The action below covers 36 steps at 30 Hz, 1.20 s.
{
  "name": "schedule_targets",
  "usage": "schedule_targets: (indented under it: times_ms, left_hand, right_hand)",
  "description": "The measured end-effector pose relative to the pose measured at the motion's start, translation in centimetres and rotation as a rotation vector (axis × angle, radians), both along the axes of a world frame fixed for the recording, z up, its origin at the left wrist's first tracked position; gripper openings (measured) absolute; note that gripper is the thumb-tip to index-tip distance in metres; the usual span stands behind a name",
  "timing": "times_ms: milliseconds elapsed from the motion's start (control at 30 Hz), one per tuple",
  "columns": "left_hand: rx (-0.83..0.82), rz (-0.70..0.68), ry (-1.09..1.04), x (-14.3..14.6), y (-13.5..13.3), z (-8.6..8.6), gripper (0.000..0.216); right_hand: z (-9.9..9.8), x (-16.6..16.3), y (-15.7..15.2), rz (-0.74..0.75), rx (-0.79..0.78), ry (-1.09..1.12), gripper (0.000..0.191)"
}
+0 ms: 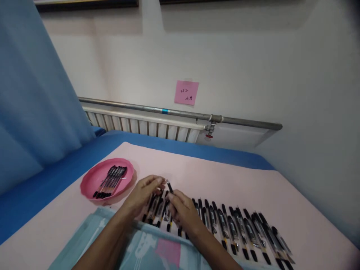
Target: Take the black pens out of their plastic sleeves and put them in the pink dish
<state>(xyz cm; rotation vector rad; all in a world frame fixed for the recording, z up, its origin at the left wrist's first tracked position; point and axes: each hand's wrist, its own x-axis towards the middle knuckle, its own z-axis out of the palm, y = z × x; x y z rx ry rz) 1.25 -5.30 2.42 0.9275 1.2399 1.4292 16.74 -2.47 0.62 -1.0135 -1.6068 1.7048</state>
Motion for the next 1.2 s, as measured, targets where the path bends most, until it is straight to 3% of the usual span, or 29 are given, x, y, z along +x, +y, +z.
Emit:
schedule_targets:
  times_ms: [67, 200, 367, 533, 733, 867, 933, 1033, 1200]
  left_hand:
    - [-0.057, 0.110, 0.255, -1.4, 0.1, -0.3, 0.015]
    - [-0.204, 0.161, 0.661, -3.2, 0.4, -1.8, 0.011]
    - [-0.273, 0.180, 0.820, -3.1, 0.3, -3.3, 0.007]
    - [-0.330, 0.103, 0.916, -2.9, 0.0, -3.0, 0.007]
    - [-0.329, 0.140, 0.701, -2.9, 0.3, -1.6, 0.006]
    - [-0.187, 0.137, -0.015, -2.3, 0.4, -0.4, 0.017]
    - [-0.147, 0.141, -0.266, -1.9, 0.4, -0.1, 0.020]
    - [-0.142, 0.118, -0.385, -1.5, 0.4, 0.1, 0.025]
    - [-0.128, 0.085, -0.386, -1.3, 0.4, 0.0, 0.026]
  right_hand:
    - [0.1, 0.3, 0.9, -0.081, 0.000, 0.015, 0.022]
    - [-0.1, 1.0, 1.8, -0.143, -0.022, 0.050, 0.021]
    - [-0.9, 1.0, 1.8, -0.110, 0.050, -0.010, 0.025]
    - [-0.9, 0.9, 1.7, -0.106, 0.116, -0.070, 0.029]
    - [-0.8, 0.7, 0.5, -0.039, 0.240, -0.128, 0.030]
    - [-1.4, 0.4, -0.8, 0.093, 0.329, -0.149, 0.030]
    - [-1.7, 0.3, -1.2, 0.124, 0.354, -0.151, 0.030]
    - [-1.9, 0.2, -1.3, 0.118, 0.381, -0.163, 0.028]
    - [-1.6, 0.4, -1.2, 0.081, 0.381, -0.192, 0.027]
